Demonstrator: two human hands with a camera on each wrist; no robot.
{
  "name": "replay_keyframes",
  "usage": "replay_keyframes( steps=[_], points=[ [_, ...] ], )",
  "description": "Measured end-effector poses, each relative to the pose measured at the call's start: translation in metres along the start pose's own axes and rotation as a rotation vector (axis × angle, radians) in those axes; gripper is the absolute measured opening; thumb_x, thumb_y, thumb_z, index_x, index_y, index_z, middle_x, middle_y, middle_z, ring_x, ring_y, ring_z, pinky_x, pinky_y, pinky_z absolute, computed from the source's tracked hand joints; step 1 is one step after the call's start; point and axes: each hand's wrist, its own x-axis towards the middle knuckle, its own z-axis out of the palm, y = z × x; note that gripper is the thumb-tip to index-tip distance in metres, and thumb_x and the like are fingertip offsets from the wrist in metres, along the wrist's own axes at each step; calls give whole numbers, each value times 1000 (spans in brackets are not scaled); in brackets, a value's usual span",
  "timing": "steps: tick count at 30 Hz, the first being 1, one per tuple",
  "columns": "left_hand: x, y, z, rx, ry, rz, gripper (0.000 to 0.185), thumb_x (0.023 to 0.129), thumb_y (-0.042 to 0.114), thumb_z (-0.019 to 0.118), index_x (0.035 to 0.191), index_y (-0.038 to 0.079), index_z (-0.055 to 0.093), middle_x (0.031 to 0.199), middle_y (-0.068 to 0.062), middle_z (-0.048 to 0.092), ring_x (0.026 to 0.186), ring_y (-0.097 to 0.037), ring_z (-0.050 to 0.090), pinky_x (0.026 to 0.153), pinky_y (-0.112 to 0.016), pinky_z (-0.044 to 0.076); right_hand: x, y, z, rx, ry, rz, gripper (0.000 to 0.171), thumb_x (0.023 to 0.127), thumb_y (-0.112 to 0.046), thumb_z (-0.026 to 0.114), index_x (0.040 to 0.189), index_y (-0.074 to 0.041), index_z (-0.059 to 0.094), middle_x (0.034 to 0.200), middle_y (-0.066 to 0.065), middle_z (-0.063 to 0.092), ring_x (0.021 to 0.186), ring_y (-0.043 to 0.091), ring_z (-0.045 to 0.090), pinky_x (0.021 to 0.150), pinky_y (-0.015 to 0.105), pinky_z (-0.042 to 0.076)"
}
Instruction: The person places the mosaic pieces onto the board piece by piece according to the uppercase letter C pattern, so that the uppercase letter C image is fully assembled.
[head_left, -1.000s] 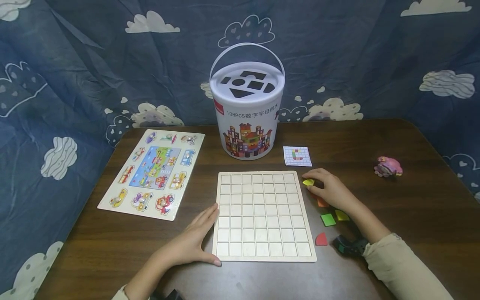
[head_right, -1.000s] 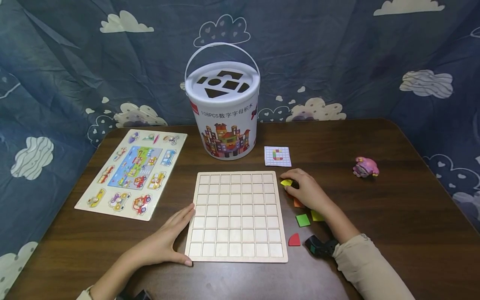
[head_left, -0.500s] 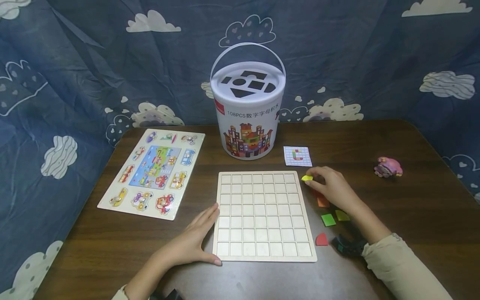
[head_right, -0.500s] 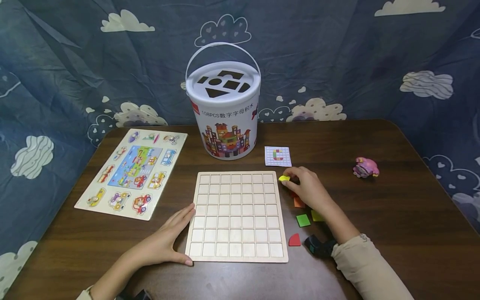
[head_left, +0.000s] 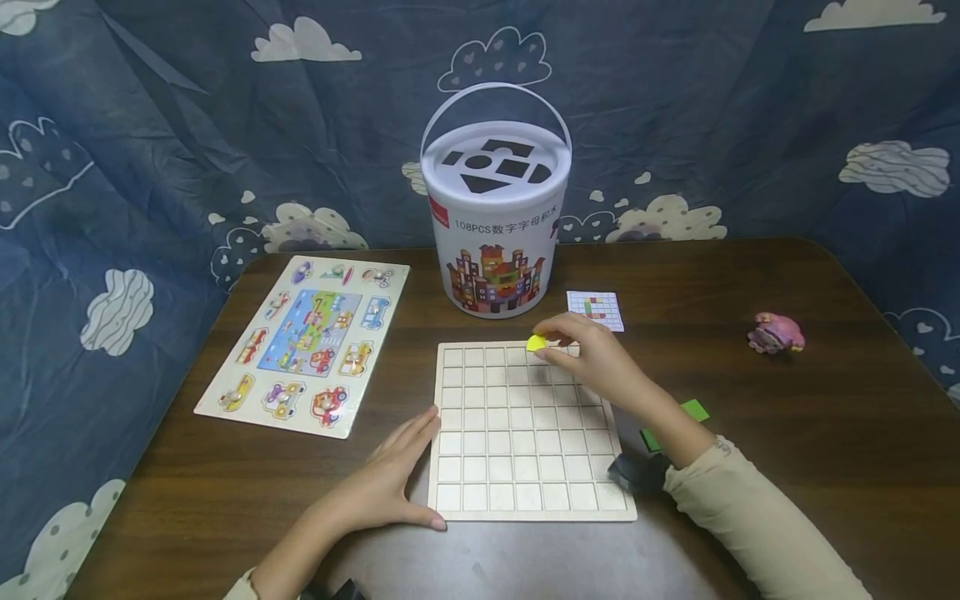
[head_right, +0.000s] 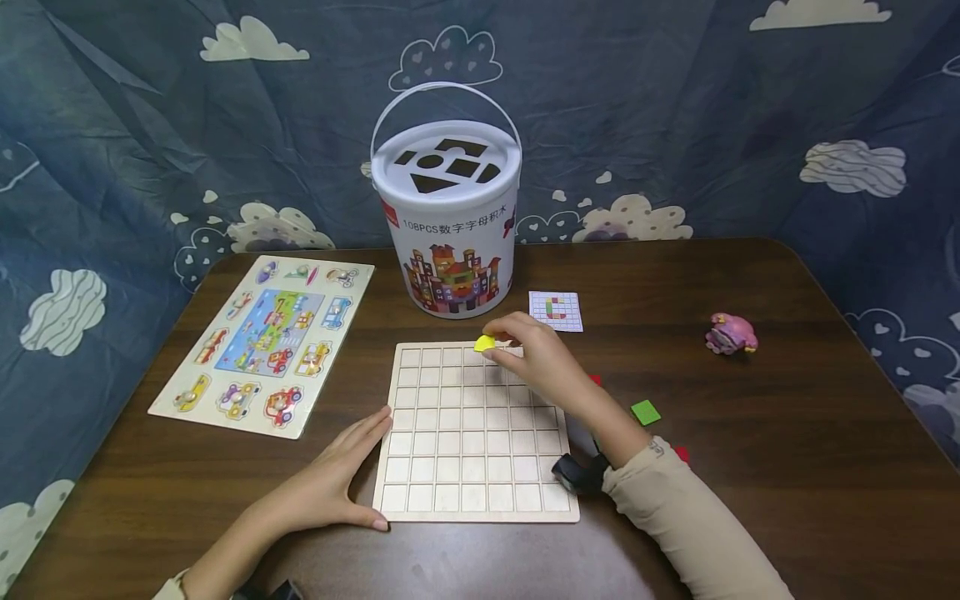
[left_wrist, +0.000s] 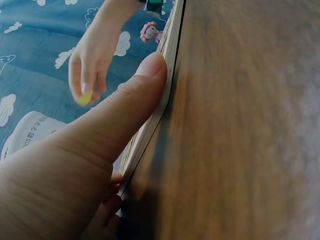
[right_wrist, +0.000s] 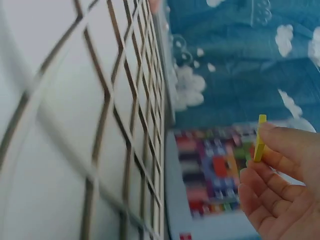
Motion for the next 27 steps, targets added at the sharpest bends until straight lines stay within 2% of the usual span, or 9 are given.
replay_keyframes(
  steps=[6,11,18,27],
  points=[
    [0,-2,0,4,7,-7,121,52,67,70,144,8,17,149,-4,11,133,-24,14,102,-50,19,15,-1,33,66,-92,9,24,81,-11,67,103,-3,63,97,2,60,85,16,55,75,30,48],
    [0,-3,2,16,4,-14,121,52,68,69,144,8,18,149,-3,12,133,-25,13,101,-51,20,20,9,51,35,-184,29,21,80,-16,69,99,-8,65,92,-1,57,81,14,51,72,28,46],
    [1,-3,3,16,-5,-26,120,53,69,68,144,9,18,150,-1,10,133,-21,11,103,-47,17,19,18,57,-6,-207,-11,22,79,-17,70,99,-10,66,90,-1,54,77,13,47,66,26,44],
    [1,-3,3,17,-6,-27,121,52,70,67,144,9,17,150,-1,10,133,-20,10,104,-45,16,19,17,59,-28,-240,-12,23,80,-20,69,102,-15,67,95,-1,52,81,15,44,70,29,41]
  ],
)
